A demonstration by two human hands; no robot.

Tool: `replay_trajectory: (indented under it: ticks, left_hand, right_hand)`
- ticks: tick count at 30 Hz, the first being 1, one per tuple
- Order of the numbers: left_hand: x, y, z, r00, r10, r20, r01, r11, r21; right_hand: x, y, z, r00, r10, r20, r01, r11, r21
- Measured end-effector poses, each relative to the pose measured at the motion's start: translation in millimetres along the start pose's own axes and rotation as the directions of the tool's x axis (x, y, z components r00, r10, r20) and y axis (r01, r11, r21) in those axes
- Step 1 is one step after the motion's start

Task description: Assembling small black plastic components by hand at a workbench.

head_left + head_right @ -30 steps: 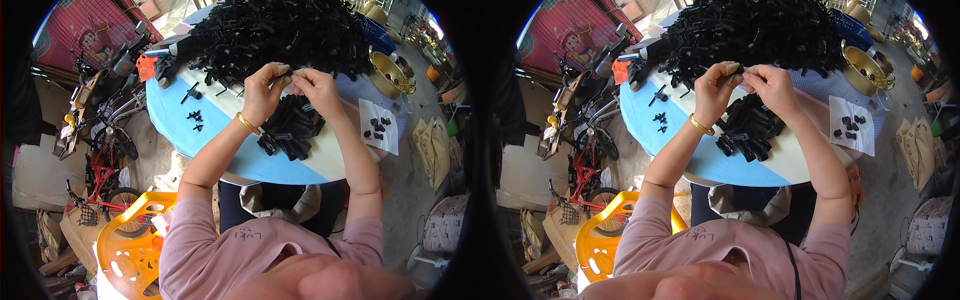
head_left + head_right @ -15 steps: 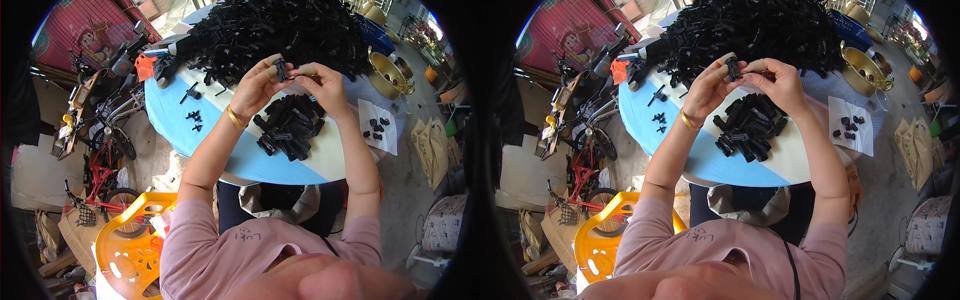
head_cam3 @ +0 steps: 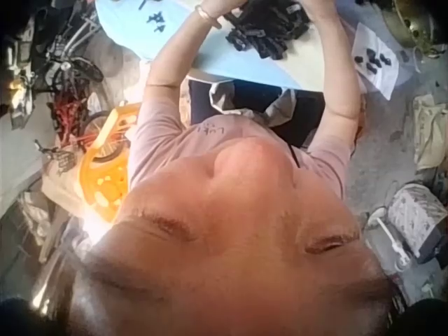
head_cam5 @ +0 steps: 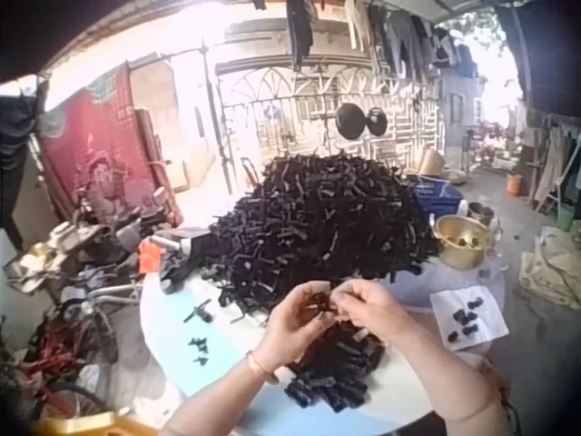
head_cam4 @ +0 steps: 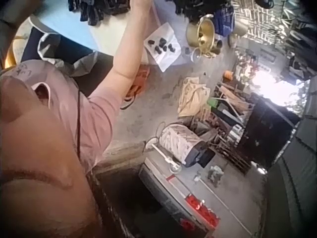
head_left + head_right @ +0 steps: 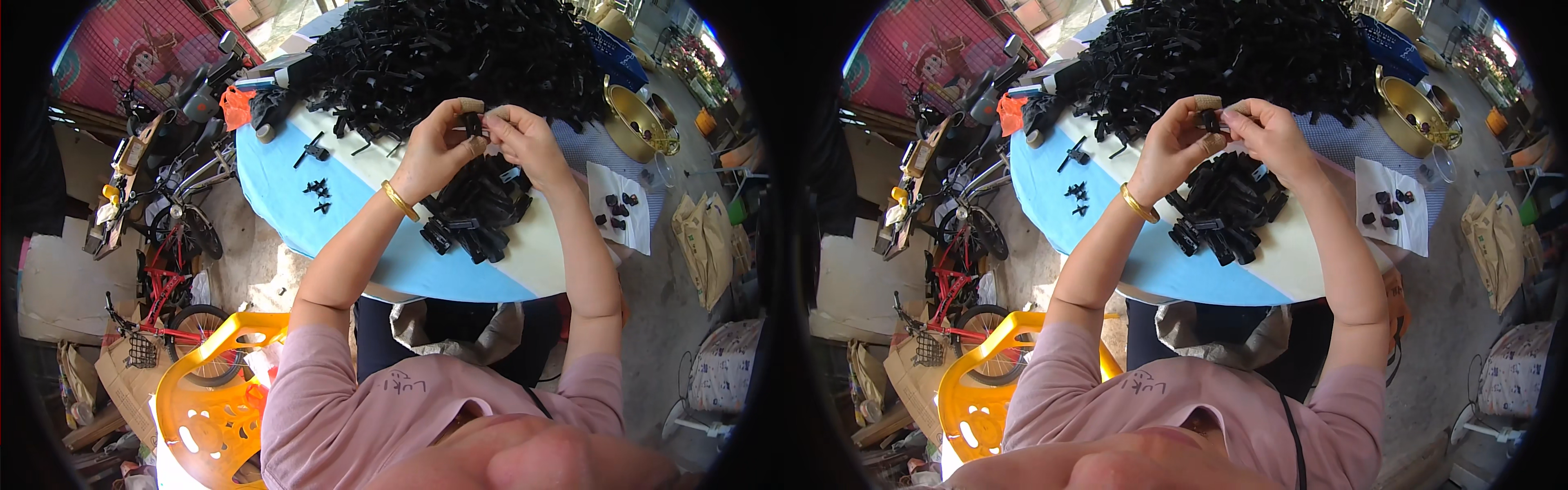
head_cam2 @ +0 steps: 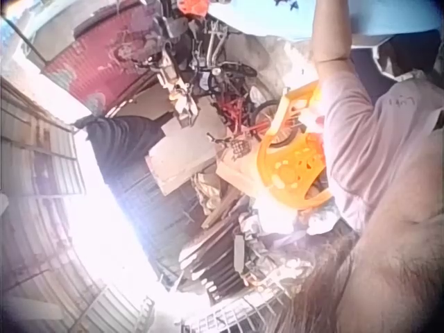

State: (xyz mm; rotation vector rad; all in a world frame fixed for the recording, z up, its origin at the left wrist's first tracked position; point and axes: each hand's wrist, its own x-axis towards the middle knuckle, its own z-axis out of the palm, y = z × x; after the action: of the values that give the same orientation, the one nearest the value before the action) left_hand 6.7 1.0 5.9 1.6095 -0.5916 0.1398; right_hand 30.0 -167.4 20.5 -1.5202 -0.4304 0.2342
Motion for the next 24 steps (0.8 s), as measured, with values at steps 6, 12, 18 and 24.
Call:
replay_trajectory:
  ticks: [6,12,18,24]
  left_hand:
    - [1,-3,-1,0.996,-0.051,-0.079,0.039,0.99,-0.137]
    - [1,-1,-6,0.994,-0.083,-0.075,0.063,0.969,-0.237]
    - [0,0,-2,0.994,-0.018,-0.112,0.002,0.99,-0.141]
    - [-1,-4,2,0.987,0.059,-0.152,-0.075,0.992,-0.098]
  right_hand:
    - [6,26,16,0.827,-0.542,-0.152,0.453,0.801,-0.391]
    - [-1,9,16,0.952,-0.276,-0.136,0.252,0.953,-0.17]
    - [-5,1,20,0.987,-0.132,-0.096,0.123,0.987,-0.099]
    - [-4,7,22,0.99,-0.1,-0.096,0.09,0.991,-0.104]
